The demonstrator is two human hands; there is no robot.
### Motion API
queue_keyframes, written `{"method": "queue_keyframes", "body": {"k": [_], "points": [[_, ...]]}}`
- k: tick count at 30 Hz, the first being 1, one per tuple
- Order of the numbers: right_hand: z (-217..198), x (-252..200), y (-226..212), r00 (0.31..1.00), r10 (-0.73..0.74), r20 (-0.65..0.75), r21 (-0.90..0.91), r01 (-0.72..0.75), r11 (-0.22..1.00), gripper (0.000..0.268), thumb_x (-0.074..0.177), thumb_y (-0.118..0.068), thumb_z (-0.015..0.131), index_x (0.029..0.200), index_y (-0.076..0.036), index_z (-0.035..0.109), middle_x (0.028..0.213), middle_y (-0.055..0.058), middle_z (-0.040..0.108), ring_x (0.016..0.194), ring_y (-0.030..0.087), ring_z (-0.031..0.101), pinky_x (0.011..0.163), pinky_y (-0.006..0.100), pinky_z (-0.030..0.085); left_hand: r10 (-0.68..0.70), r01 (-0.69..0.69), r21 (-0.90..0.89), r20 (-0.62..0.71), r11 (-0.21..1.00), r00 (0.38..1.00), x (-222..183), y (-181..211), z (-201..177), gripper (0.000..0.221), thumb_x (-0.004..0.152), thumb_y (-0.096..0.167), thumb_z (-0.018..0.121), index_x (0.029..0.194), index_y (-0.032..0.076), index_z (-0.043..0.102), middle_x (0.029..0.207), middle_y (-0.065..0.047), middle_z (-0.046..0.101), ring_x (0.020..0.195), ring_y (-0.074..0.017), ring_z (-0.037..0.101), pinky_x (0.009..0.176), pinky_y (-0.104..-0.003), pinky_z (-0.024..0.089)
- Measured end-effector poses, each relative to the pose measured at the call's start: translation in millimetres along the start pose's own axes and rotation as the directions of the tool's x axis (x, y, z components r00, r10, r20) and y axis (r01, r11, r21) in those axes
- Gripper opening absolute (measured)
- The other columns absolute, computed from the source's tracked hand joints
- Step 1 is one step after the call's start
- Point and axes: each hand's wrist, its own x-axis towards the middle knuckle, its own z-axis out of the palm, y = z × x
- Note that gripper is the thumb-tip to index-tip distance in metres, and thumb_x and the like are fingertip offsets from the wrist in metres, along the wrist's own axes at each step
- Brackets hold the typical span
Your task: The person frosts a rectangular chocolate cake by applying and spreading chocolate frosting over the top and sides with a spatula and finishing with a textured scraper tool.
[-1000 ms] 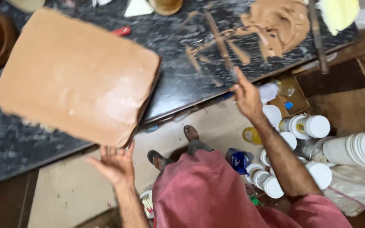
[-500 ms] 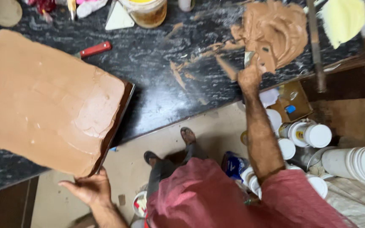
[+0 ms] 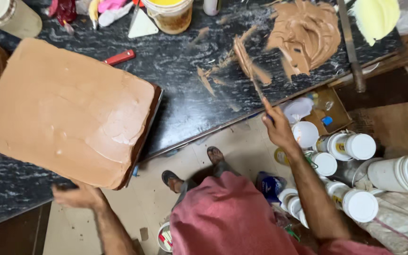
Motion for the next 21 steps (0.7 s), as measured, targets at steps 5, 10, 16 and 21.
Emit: {"method": "queue_keyframes", "body": {"k": [5, 10, 16, 21], "points": [[-29.3, 8.7, 16.5, 0.998, -0.068, -0.017, -0.566, 0.047, 0.823, 0.065, 0.095, -0.004, 0.065, 0.156, -0.022, 0.05, 0.096, 0.025, 0.06, 0.09, 0.044, 0.06, 0.083, 0.048, 0.049, 0.197, -0.324, 0.194, 0.483, 0.926, 0.853, 54.8, 3.1, 77.1, 0.06, 0.104, 0.037, 0.08, 0.137, -0.006, 0.053, 0.122, -0.023, 0.061, 0.113, -0.0405, 0.058, 0.095, -0.053, 0.048], [-89.8, 19.0, 31.6, 0.954, -0.238, -0.184, -0.635, 0.07, 0.769, 0.059, 0.1, -0.009, 0.063, 0.156, -0.023, 0.053, 0.105, 0.023, 0.063, 0.096, 0.039, 0.064, 0.084, 0.049, 0.053, 0.144, -0.235, 0.117, 0.513, 0.965, 0.846, 53.2, 1.2, 102.8, 0.055, 0.106, 0.04, 0.075, 0.138, -0.001, 0.056, 0.128, -0.02, 0.063, 0.119, -0.0391, 0.057, 0.101, -0.053, 0.046], [-107.5, 43.9, 79.7, 0.953, 0.281, -0.11, -0.275, -0.301, 0.913, 0.059, 0.102, -0.016, 0.052, 0.159, -0.022, 0.038, 0.1, 0.016, 0.073, 0.067, 0.037, 0.069, 0.063, 0.044, 0.056, 0.098, -0.162, 0.099, 0.464, 0.982, 0.88, 59.6, -12.5, 46.2, 0.051, 0.109, 0.043, 0.068, 0.14, 0.004, 0.06, 0.136, -0.016, 0.064, 0.127, -0.0375, 0.056, 0.107, -0.053, 0.045], [-25.2, 56.8, 97.4, 0.988, 0.003, -0.156, -0.409, -0.067, 0.91, 0.058, 0.105, -0.016, 0.054, 0.16, -0.015, 0.039, 0.08, 0.025, 0.069, 0.072, 0.044, 0.07, 0.064, 0.049, 0.054, -0.18, 0.013, 0.408, 0.375, 0.913, 0.91, 55.5, -16.5, 18.8, 0.049, 0.115, 0.046, 0.058, 0.143, 0.006, 0.061, 0.142, -0.016, 0.064, 0.132, -0.0432, 0.049, 0.11, -0.062, 0.035]]}}
